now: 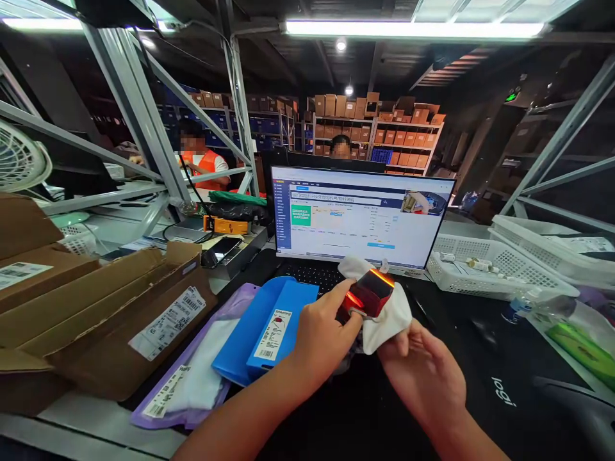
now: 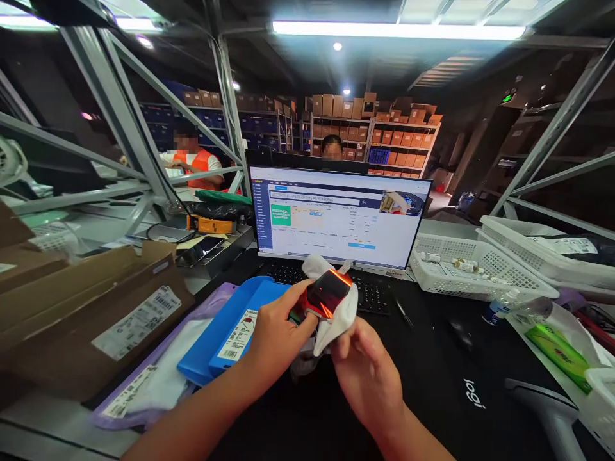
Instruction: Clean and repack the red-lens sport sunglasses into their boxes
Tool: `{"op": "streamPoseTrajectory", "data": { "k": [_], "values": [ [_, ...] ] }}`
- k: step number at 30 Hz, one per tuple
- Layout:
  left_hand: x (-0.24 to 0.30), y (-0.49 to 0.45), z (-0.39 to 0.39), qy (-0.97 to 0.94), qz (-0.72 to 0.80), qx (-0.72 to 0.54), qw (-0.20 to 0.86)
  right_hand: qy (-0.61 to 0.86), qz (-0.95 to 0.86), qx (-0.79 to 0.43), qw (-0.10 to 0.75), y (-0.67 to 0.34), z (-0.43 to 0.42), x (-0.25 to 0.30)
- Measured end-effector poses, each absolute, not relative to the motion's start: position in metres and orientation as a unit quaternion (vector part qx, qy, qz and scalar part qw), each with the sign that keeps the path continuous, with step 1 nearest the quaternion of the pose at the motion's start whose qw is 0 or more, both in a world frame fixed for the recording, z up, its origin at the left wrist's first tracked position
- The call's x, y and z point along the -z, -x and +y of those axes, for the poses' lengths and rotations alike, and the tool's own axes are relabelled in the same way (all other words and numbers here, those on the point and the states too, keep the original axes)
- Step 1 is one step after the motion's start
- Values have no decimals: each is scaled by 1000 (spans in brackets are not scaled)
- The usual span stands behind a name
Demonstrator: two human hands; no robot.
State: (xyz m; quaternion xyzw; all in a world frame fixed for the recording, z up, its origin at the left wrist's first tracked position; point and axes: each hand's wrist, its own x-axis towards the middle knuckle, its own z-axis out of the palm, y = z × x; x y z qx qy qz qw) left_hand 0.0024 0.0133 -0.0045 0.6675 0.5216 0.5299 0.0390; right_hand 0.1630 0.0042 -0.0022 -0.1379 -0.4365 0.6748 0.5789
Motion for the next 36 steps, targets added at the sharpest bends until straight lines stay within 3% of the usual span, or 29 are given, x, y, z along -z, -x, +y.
{"op": "streamPoseTrajectory", "data": {
  "k": [3, 11, 15, 23, 31, 36],
  "values": [
    [6, -2, 8, -678, 509, -530, -4, 162, -508, -629, 566, -164, 7, 13],
    [17, -7, 0, -735, 428, -515, -110, 313, -530, -302, 728, -146, 9, 26],
    [20, -8, 1, -751, 405, -502, -138, 349, -521, -312, 714, -144, 9, 27],
    [18, -13, 7, -802, 325, -495, -73, 288, -407, -474, 726, -169, 25, 2],
    [25, -10, 9, -761, 405, -507, -11, 364, -444, -312, 757, -132, 7, 38],
    [26, -7, 13, -752, 408, -517, 5, 381, -504, -340, 696, -137, 12, 36]
  ]
}}
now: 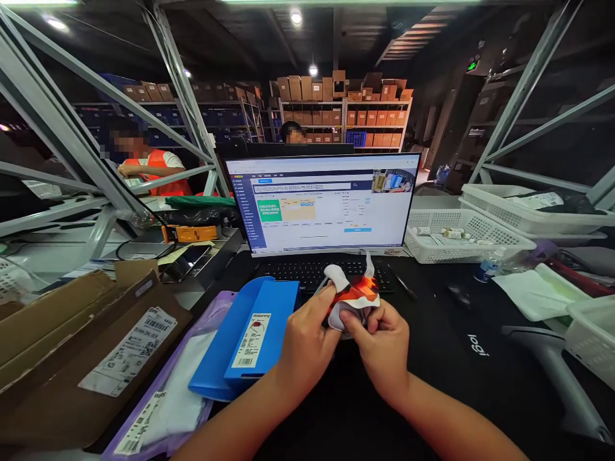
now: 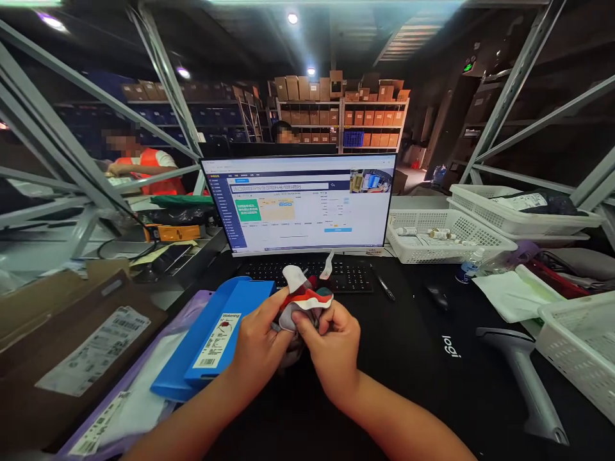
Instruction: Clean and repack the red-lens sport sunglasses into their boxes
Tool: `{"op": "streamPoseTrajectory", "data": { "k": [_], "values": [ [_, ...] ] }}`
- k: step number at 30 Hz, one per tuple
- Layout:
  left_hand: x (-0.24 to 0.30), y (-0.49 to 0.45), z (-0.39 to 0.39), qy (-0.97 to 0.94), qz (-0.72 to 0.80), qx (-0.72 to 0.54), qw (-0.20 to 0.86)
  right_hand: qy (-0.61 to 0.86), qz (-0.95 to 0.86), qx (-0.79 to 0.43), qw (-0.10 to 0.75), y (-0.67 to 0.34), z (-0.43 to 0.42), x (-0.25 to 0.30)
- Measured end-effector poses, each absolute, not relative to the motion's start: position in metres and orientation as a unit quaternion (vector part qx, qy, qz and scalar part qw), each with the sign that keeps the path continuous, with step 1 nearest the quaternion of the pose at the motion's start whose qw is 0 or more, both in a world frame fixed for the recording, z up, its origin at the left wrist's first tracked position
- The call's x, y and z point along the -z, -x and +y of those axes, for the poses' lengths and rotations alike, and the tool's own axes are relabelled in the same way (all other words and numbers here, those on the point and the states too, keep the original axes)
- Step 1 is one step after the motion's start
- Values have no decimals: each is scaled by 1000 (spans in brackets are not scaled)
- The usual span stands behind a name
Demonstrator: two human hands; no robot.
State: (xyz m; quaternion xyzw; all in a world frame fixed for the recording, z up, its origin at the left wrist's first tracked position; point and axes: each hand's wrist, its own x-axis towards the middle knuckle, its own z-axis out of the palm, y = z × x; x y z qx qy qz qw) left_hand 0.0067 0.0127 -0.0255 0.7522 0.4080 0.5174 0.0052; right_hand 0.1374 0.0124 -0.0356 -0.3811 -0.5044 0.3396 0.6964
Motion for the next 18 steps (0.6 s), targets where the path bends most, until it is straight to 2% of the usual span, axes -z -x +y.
{"op": "streamPoseTrajectory", "data": {
  "k": [2, 9, 13, 18],
  "values": [
    [23, -7, 14, -760, 394, -517, 16, 367, -504, -376, 685, -149, 23, 28],
    [19, -12, 14, -783, 365, -502, 41, 296, -396, -474, 729, -171, 46, 12],
    [19, -10, 13, -758, 414, -501, 58, 364, -408, -393, 739, -152, 32, 25],
    [24, -3, 14, -744, 429, -513, 24, 428, -499, -259, 708, -131, 9, 44]
  ]
}}
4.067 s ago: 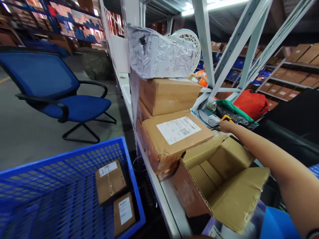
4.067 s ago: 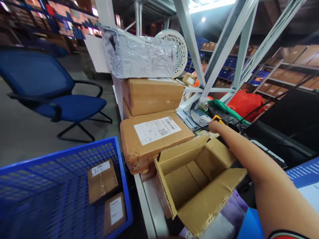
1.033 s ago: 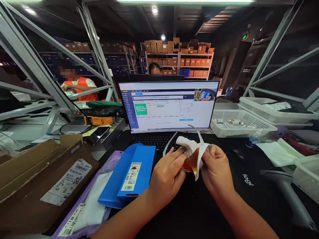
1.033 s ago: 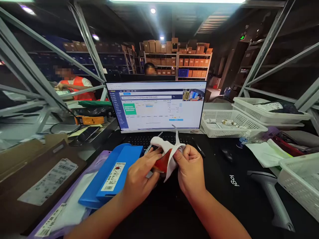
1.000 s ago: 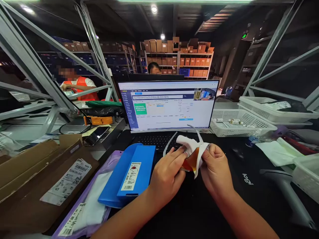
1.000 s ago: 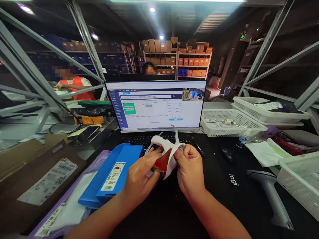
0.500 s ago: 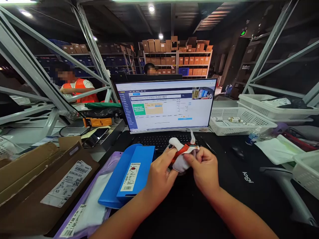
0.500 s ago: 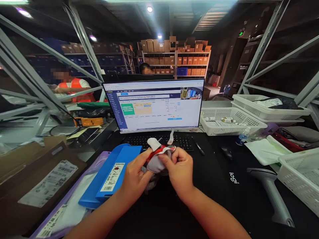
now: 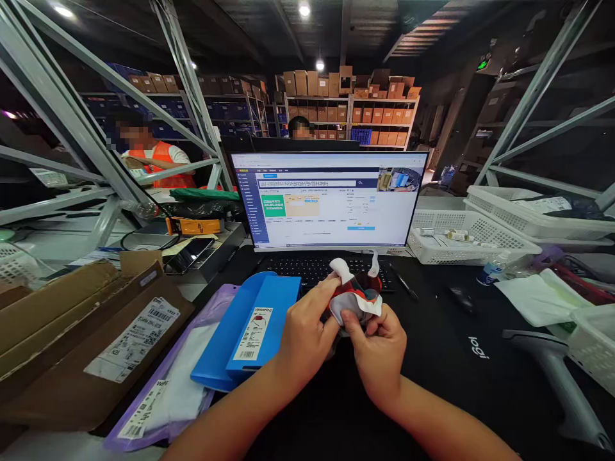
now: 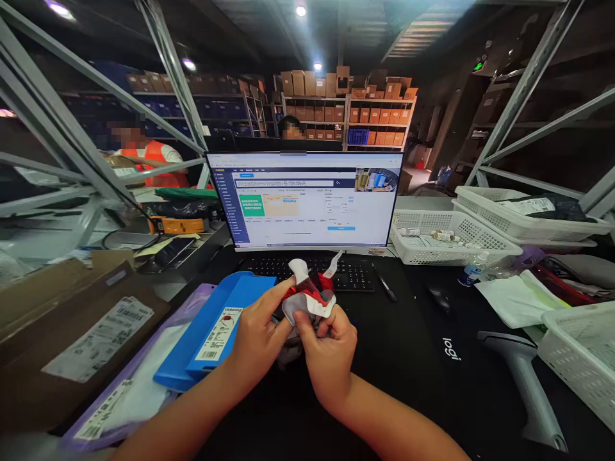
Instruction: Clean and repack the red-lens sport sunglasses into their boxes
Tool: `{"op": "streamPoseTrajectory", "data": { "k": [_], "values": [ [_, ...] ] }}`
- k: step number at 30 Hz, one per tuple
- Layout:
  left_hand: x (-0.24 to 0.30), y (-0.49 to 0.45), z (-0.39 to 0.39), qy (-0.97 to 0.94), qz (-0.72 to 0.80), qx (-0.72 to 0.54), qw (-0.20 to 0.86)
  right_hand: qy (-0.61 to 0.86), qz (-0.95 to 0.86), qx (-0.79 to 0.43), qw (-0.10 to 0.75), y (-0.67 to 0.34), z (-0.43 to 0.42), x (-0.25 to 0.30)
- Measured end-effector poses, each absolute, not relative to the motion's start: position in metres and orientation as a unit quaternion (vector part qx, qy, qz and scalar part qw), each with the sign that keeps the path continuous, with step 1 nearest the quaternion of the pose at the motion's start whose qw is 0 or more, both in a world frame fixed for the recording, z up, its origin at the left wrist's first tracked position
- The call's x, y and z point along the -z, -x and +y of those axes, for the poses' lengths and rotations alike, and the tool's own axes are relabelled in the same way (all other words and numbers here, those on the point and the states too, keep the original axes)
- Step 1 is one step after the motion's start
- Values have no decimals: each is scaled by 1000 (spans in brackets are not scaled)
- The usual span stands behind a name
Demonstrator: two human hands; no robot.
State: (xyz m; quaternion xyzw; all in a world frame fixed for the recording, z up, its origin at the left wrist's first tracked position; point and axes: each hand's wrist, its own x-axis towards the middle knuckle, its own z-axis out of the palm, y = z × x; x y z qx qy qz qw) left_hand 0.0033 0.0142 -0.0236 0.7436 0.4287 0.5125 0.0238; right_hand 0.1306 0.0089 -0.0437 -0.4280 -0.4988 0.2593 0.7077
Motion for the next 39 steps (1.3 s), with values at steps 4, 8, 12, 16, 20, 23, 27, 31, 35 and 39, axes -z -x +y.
{"op": "streamPoseTrajectory", "data": {
  "k": [4, 8, 12, 16, 20, 23, 27, 31, 35, 39],
  "values": [
    [18, 0, 14, -754, 409, -511, 46, 391, -537, -312, 679, -145, 14, 30],
    [5, 4, 13, -789, 388, -466, 104, 330, -470, -459, 678, -170, 36, 8],
    [-6, 16, 13, -797, 404, -412, 177, 361, -568, -432, 601, -203, 48, -7],
    [-16, 32, 12, -806, 398, -380, 217, 447, -694, -185, 533, -258, 36, -21],
    [-19, 35, 10, -821, 381, -362, 223, 483, -669, -11, 565, -285, 21, -28],
    [-17, 29, 10, -831, 370, -362, 201, 418, -756, -6, 503, -267, 16, -29],
    [-11, 23, 10, -810, 401, -406, 136, 353, -848, -116, 377, -241, 18, -32],
    [-9, 24, 11, -794, 390, -461, 72, 342, -852, -208, 336, -240, 19, -33],
    [-12, 24, 9, -839, 352, -414, 9, 317, -852, -271, 318, -233, 15, -27],
    [-12, 20, 4, -885, 308, -338, -86, 325, -867, -226, 302, -208, 4, -18]
  ]
}}
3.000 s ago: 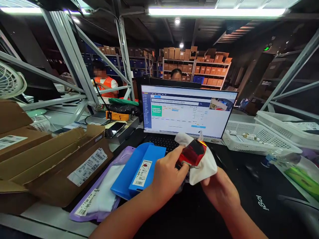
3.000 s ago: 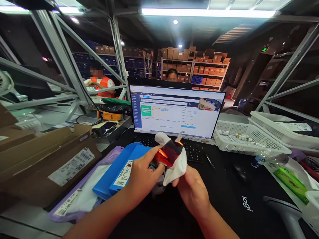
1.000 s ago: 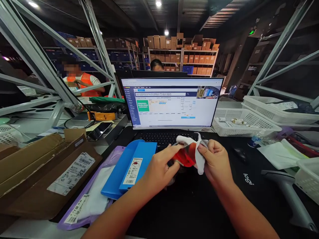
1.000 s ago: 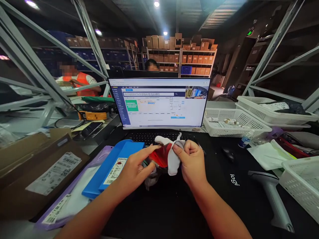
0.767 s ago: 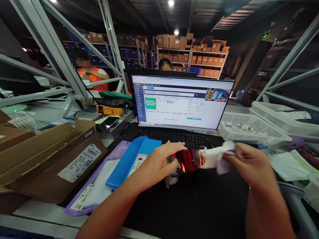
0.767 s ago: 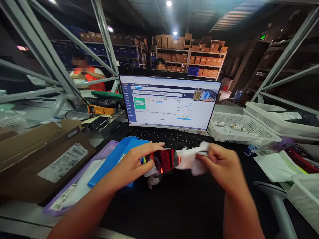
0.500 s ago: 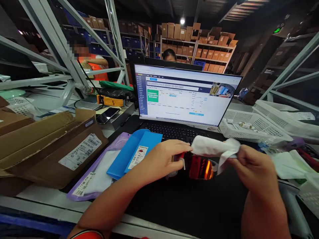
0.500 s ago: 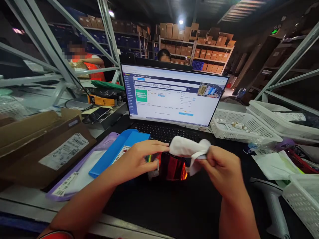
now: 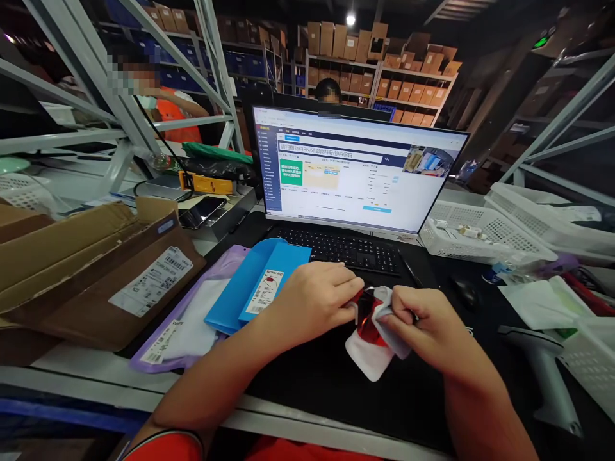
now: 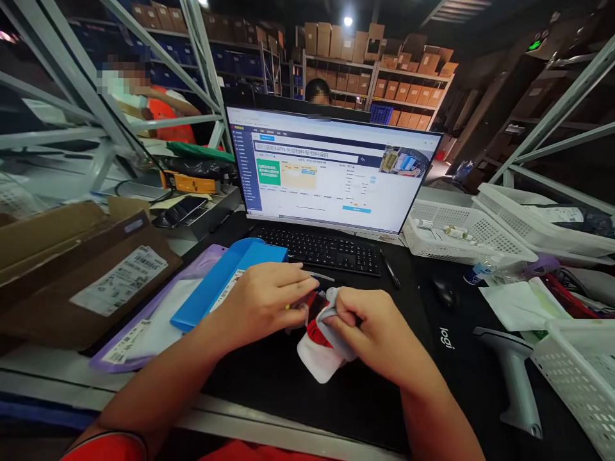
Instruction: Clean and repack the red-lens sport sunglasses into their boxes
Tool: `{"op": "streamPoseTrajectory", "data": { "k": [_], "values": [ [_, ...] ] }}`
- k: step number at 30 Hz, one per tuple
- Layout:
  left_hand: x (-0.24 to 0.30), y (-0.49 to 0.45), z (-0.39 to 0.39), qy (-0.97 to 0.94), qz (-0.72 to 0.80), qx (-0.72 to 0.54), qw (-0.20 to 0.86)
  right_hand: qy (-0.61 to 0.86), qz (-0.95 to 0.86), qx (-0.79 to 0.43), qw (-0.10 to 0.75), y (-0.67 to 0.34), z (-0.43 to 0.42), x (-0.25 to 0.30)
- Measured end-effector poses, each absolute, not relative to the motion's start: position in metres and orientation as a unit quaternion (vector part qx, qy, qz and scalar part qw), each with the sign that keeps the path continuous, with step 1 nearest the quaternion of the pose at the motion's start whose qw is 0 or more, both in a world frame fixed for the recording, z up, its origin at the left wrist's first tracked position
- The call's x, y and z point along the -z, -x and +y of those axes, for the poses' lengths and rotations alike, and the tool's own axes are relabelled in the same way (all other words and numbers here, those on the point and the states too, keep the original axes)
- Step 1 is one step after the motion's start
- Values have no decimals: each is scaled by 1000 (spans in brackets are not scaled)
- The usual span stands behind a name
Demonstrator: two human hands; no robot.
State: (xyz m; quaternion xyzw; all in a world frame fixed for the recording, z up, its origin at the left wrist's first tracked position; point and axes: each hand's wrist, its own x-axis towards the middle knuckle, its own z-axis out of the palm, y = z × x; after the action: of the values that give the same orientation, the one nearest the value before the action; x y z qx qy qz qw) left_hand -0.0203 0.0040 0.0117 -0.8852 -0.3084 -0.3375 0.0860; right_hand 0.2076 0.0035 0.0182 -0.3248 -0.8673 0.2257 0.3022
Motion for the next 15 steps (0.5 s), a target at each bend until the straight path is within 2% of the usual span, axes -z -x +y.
{"op": "streamPoseTrajectory", "data": {
  "k": [4, 6, 8, 12, 15],
  "values": [
    [-7, 17, 6, 895, -263, 330, 143, 368, -857, -109, 342, -183, -7, -8],
    [-7, 18, 10, 894, -258, 341, 134, 383, -848, -97, 354, -180, -6, -6],
    [-9, 21, 12, 887, -262, 365, 104, 363, -858, -151, 329, -188, -2, -9],
    [-15, 26, 12, 870, -270, 412, 31, 256, -897, -284, 220, -224, 12, -25],
    [-17, 24, 9, 863, -275, 424, 14, 226, -899, -320, 197, -240, 17, -32]
  ]
}}
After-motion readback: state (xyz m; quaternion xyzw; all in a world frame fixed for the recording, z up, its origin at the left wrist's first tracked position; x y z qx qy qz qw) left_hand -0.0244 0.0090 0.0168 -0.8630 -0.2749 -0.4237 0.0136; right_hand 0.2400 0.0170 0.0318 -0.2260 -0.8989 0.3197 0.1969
